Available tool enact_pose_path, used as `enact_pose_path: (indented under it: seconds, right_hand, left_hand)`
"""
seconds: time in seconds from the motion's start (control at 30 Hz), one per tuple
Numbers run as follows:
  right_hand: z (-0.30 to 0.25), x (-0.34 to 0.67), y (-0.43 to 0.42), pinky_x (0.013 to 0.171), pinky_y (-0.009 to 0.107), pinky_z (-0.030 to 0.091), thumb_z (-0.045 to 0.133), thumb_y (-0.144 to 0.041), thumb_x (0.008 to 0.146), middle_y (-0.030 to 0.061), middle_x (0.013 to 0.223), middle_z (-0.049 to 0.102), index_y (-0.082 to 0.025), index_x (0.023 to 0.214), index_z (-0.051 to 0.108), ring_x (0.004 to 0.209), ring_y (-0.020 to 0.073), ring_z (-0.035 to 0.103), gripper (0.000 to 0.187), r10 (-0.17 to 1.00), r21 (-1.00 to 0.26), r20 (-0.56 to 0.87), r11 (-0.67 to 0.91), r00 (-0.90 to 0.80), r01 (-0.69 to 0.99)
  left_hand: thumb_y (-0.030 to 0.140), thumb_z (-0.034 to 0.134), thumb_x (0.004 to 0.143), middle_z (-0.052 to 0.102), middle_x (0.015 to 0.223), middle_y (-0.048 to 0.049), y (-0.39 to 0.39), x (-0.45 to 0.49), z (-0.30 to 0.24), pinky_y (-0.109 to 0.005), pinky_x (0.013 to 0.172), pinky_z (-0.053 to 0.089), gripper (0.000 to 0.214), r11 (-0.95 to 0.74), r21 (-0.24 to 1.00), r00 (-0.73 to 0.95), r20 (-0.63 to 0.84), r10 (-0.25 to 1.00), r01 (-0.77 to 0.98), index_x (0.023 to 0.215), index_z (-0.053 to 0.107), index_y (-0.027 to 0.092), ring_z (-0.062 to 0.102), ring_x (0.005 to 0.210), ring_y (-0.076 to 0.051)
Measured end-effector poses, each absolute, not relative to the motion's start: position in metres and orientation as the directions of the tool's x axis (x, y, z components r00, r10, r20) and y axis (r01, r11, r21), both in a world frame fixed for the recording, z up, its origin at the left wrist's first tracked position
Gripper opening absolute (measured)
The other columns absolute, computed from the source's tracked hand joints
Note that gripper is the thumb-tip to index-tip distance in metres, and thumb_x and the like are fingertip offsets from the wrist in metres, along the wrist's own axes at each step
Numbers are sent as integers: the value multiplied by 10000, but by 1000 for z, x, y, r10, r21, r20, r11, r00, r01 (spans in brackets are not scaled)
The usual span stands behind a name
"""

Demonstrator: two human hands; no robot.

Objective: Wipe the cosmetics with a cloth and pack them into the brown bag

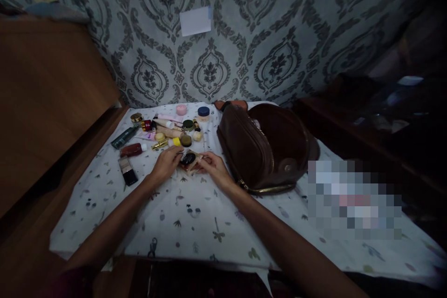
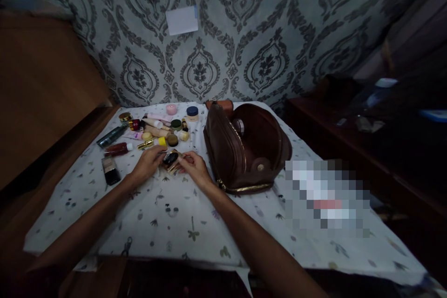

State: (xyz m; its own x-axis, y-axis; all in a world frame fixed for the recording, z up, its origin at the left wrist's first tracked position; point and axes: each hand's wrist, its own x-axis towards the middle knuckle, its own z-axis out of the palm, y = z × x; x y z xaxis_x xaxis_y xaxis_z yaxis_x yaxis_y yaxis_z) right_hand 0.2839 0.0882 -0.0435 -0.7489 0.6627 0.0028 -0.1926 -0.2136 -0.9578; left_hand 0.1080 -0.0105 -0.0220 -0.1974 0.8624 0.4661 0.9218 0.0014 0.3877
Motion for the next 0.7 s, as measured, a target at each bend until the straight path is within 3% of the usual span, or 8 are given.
enact_pose_path:
  seconds: [0.23, 0.47, 0.7]
  right_hand:
    - [-52, 279, 88, 523, 278, 555, 822, -413, 620, -51, 616, 627, -213, 885, 566, 540, 150, 629, 419, 718, -960, -66, -236, -693, -153]
    - [-51, 282, 92, 604, 329, 585, 843, -355, 627, 43, 836, 719, -185, 952, 655, 675, 195, 674, 412, 721, -908, -104, -350, -685, -230]
    - [-41, 287, 87, 645, 290, 565, 824, -426, 650, 53, 941, 737, -182, 999, 716, 770, 194, 685, 439, 663, -897, -13, -339, -748, -285]
  left_hand:
    - [226, 488, 911, 719, 1067, -82, -38, 108, -25, -365, 904, 531, 212, 22, 437, -229, 428, 874, 899, 1041, 651, 184, 670, 991, -226]
    - [233, 498, 909, 686, 990, -75, -50, 118, -24, -349, 858, 530, 181, 35, 443, -272, 485, 831, 896, 1032, 620, 182, 652, 942, -217]
    - [223, 498, 917, 653, 977, -61, -45, 129, -8, -340, 856, 510, 160, 39, 452, -303, 529, 792, 891, 1021, 614, 187, 623, 944, -212]
